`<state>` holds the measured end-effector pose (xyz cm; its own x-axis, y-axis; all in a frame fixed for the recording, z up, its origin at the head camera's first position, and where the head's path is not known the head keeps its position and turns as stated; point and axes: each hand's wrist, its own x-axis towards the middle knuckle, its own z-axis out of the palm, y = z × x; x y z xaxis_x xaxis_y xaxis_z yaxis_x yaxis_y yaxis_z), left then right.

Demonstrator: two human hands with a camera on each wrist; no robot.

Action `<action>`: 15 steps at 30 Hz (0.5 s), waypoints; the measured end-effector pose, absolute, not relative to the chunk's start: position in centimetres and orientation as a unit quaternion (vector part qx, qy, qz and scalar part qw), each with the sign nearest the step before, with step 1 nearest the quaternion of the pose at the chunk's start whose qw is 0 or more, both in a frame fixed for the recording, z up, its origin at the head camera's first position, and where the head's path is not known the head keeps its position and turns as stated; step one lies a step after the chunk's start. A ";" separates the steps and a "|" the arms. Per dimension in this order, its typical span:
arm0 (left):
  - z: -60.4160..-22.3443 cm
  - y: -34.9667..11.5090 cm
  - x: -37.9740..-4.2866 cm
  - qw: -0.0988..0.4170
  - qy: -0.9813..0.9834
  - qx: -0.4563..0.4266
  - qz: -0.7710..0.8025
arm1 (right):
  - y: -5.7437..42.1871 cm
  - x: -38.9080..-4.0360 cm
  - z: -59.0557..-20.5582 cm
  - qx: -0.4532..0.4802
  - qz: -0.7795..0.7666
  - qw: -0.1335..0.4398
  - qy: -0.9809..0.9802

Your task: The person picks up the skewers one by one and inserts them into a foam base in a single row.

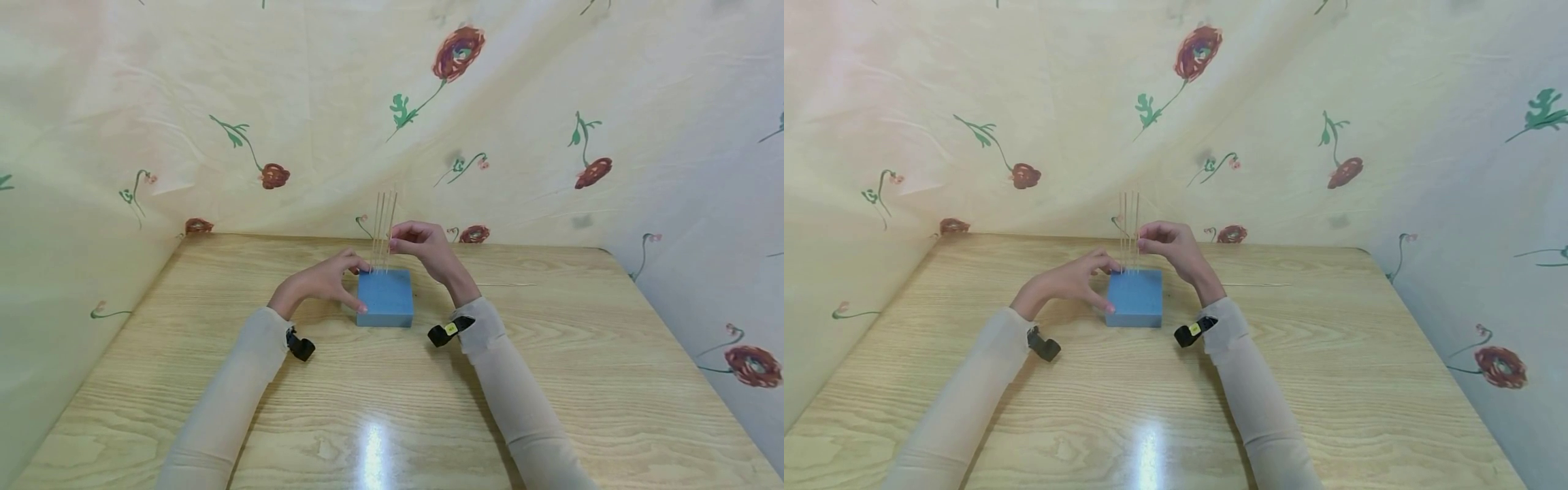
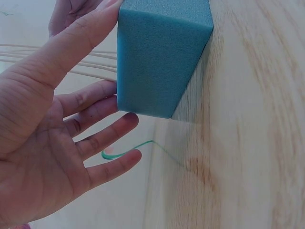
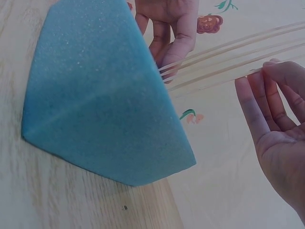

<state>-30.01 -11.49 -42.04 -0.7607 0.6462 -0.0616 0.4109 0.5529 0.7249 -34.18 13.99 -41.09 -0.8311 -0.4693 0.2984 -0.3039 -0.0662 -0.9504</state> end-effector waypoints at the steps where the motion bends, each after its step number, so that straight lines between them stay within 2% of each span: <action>1: -42.0 -11.5 -30.0 0.163 0.866 0.306 0.361 | 14.0 -34.2 -41.1 -0.285 -0.672 0.061 0.681; 15: -42.1 -11.4 -30.0 0.162 0.866 0.304 0.362 | 14.2 -34.3 -41.2 -0.292 -0.670 0.063 0.680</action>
<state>-30.03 -11.39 -42.07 -0.7633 0.6432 -0.0602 0.4094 0.5538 0.7250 -34.32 14.21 -41.18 -0.8220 -0.4811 0.3049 -0.3124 -0.0668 -0.9476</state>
